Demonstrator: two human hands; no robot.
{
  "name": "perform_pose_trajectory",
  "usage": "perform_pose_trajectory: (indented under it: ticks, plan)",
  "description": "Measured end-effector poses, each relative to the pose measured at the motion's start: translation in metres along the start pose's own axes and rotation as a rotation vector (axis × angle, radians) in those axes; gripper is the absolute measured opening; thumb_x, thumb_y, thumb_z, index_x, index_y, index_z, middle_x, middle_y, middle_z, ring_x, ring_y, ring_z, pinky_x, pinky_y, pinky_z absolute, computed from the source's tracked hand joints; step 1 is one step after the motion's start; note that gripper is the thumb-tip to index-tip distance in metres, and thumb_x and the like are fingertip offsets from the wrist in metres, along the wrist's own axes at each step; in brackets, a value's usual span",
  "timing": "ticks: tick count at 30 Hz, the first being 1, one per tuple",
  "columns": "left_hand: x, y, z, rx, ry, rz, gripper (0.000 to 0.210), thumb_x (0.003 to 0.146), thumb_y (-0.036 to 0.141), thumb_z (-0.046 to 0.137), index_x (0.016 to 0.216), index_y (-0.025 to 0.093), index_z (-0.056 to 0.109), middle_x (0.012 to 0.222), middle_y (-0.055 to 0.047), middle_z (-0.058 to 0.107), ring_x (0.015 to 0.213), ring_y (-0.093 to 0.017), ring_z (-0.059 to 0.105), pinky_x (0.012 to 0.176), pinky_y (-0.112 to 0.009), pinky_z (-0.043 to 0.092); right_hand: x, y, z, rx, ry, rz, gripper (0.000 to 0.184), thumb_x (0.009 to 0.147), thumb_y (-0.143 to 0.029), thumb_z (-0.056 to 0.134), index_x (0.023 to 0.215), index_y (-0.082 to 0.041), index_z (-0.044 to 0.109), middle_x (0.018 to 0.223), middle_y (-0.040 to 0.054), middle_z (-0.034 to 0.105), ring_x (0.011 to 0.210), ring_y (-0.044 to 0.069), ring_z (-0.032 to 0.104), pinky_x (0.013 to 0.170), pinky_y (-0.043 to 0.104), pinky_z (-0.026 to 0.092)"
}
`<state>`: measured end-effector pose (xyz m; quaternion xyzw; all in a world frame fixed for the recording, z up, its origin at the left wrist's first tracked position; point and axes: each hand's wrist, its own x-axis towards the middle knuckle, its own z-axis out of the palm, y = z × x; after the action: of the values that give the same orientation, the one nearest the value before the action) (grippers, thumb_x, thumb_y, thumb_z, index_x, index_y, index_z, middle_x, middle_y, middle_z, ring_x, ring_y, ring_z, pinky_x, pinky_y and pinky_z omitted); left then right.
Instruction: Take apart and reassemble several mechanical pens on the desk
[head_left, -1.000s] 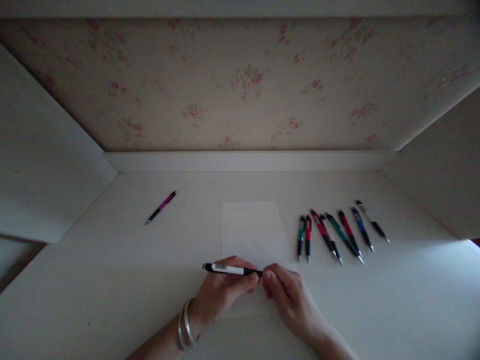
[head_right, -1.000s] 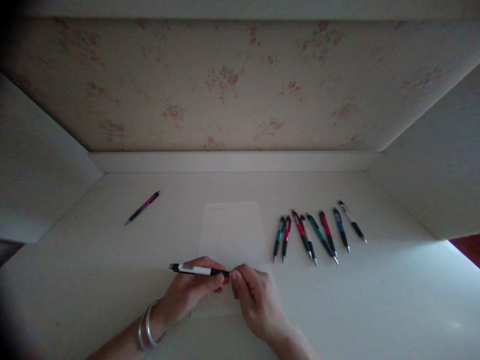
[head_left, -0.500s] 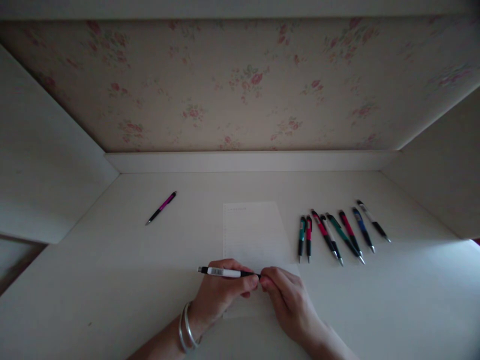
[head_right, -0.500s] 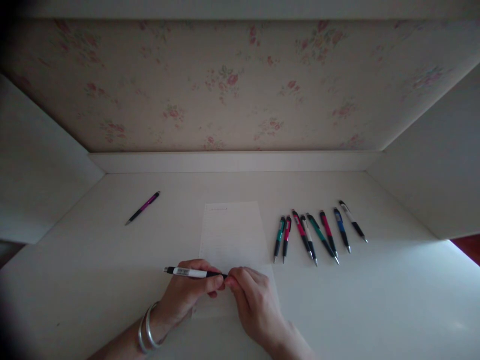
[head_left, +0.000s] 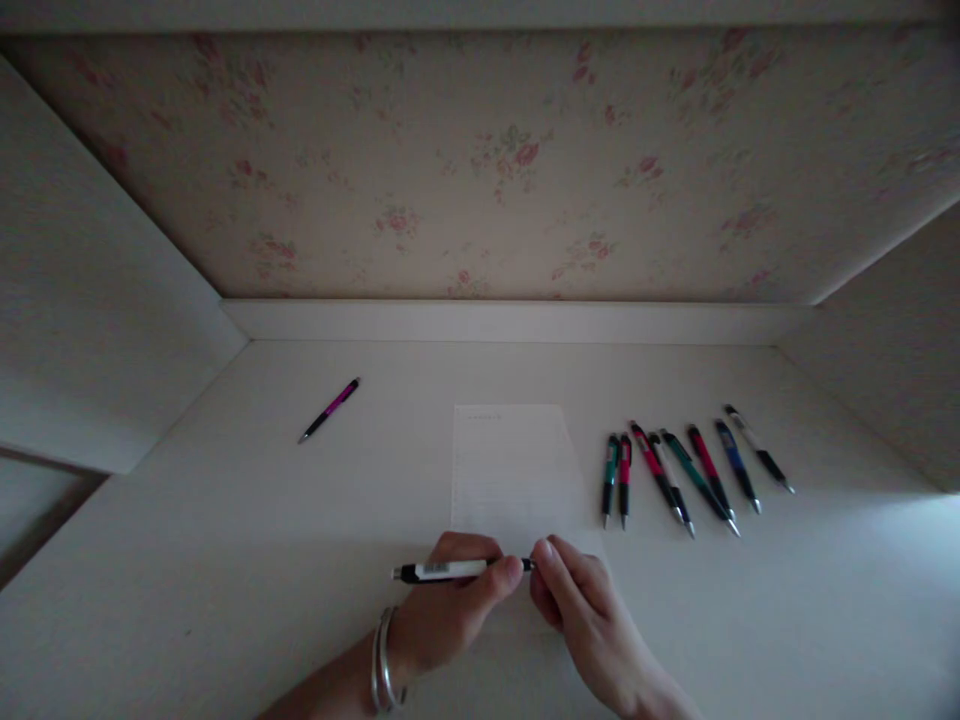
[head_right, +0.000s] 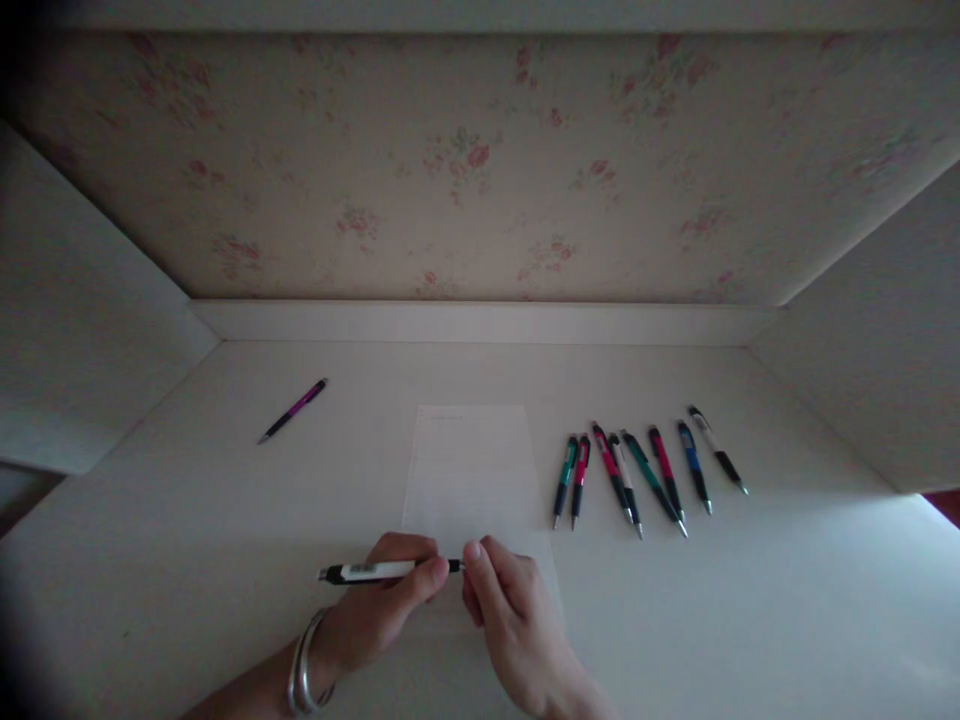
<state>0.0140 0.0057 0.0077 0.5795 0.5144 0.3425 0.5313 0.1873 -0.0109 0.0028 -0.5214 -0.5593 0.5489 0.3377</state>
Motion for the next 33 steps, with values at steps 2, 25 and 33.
perform_pose_trajectory:
  ticks: [2, 25, 33]
  plan:
    - [-0.002, -0.002, 0.000, 0.050, -0.031, 0.021, 0.047, 0.088, 0.050, 0.056, 0.051, 0.021, 0.055, 0.054, 0.000, 0.050, 0.061, -0.017, 0.050, 0.072, -0.029, 0.043, -0.001, 0.000, 0.001, 0.055, -0.012, 0.034, 0.050, 0.100, -0.056, 0.034, 0.065, -0.021, 0.042, 0.058, -0.0048, 0.040, 0.053, 0.011, 0.035, 0.050, 0.024, 0.030]
    - [0.013, 0.005, 0.007, -0.286, 0.065, -0.322, 0.045, 0.080, 0.051, 0.048, 0.049, 0.025, 0.028, 0.045, 0.007, 0.023, 0.046, -0.011, 0.019, 0.047, -0.029, 0.018, 0.000, 0.001, 0.003, -0.281, 0.157, -0.326, 0.031, 0.102, -0.033, 0.040, 0.076, -0.022, 0.050, 0.069, 0.0002, 0.055, 0.062, 0.014, 0.051, 0.059, 0.024, 0.041]
    - [0.011, -0.009, 0.002, -0.286, 0.011, -0.234, 0.048, 0.086, 0.051, 0.049, 0.052, 0.023, 0.031, 0.047, 0.007, 0.025, 0.047, -0.011, 0.021, 0.048, -0.028, 0.021, 0.006, 0.002, 0.000, -0.288, 0.120, -0.279, 0.025, 0.099, -0.038, 0.047, 0.086, -0.021, 0.059, 0.069, 0.0000, 0.060, 0.061, 0.014, 0.055, 0.056, 0.022, 0.041]
